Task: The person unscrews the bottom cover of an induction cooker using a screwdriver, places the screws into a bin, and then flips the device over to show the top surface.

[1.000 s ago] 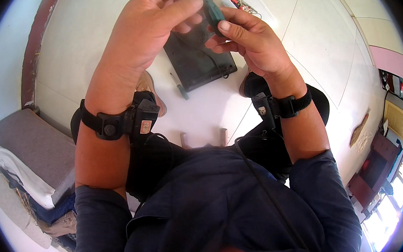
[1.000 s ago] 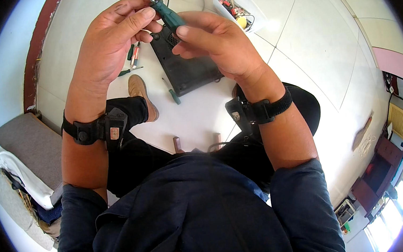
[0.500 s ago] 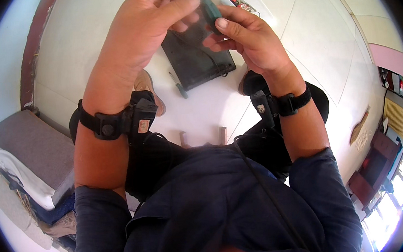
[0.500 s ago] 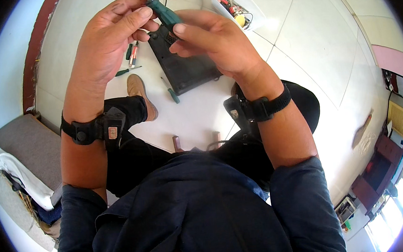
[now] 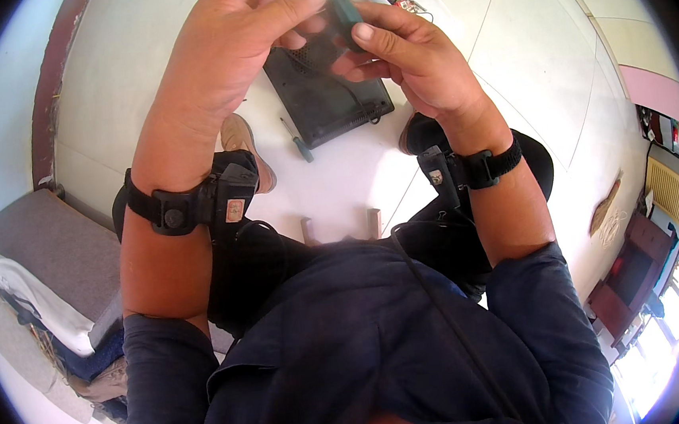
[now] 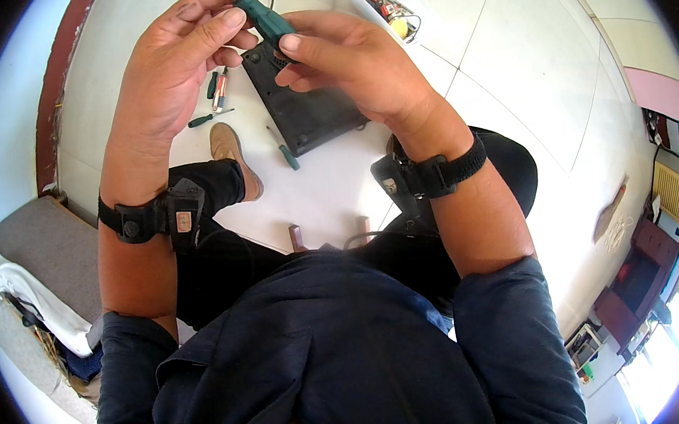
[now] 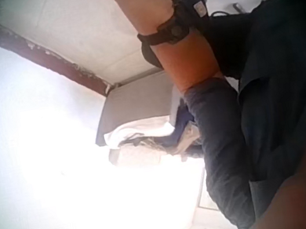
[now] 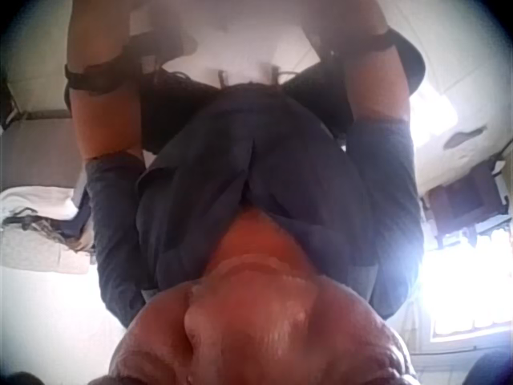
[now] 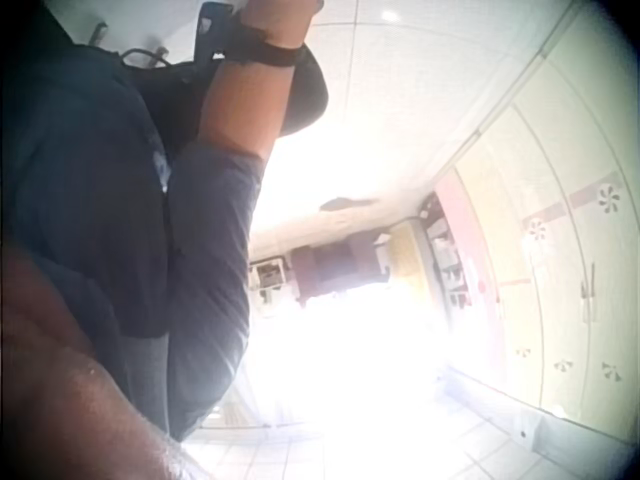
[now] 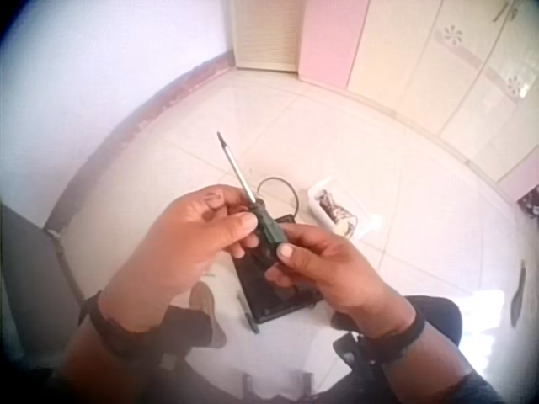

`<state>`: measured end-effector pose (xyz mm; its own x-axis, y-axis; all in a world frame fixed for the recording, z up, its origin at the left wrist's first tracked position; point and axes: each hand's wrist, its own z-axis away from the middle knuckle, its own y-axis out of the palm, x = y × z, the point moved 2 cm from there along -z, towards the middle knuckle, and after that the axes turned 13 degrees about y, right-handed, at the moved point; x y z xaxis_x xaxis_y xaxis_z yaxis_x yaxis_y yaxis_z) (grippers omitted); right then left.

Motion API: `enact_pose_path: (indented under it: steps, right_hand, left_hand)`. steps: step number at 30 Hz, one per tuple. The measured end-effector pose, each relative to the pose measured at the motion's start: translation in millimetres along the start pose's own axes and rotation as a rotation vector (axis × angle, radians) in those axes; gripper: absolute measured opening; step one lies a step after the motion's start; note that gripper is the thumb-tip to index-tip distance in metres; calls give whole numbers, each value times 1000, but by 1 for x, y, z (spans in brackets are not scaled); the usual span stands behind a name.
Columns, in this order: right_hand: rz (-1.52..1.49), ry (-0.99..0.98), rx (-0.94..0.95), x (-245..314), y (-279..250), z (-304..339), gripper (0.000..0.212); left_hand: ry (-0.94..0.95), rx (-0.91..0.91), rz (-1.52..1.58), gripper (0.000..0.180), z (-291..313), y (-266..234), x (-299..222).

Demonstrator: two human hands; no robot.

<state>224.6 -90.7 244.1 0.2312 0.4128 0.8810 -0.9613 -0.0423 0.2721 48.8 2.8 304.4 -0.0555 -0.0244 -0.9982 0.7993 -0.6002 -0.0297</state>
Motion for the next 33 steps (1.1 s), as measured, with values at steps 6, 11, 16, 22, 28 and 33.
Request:
enact_pose_path:
  steps: [6, 11, 16, 22, 28, 33]
  right_hand:
    - [1, -3, 3, -1, 0, -1, 48]
    - [-8, -1, 1, 0, 0, 0, 48]
    - [-6, -4, -3, 0, 0, 0, 47]
    - [-10, -3, -2, -1, 0, 0, 46]
    - [-8, -3, -4, -1, 1, 0, 46]
    - [-5, -6, -2, -1, 1, 0, 47]
  left_hand:
    - [37, 17, 51, 24, 1, -2, 3]
    - [16, 4, 41, 25, 0, -1, 4]
    - [6, 9, 31, 25, -1, -1, 4]
    - [5, 9, 29, 24, 0, -1, 5]
    - [10, 13, 30, 24, 0, -1, 5]
    - [1, 10, 28, 23, 0, 0, 2]
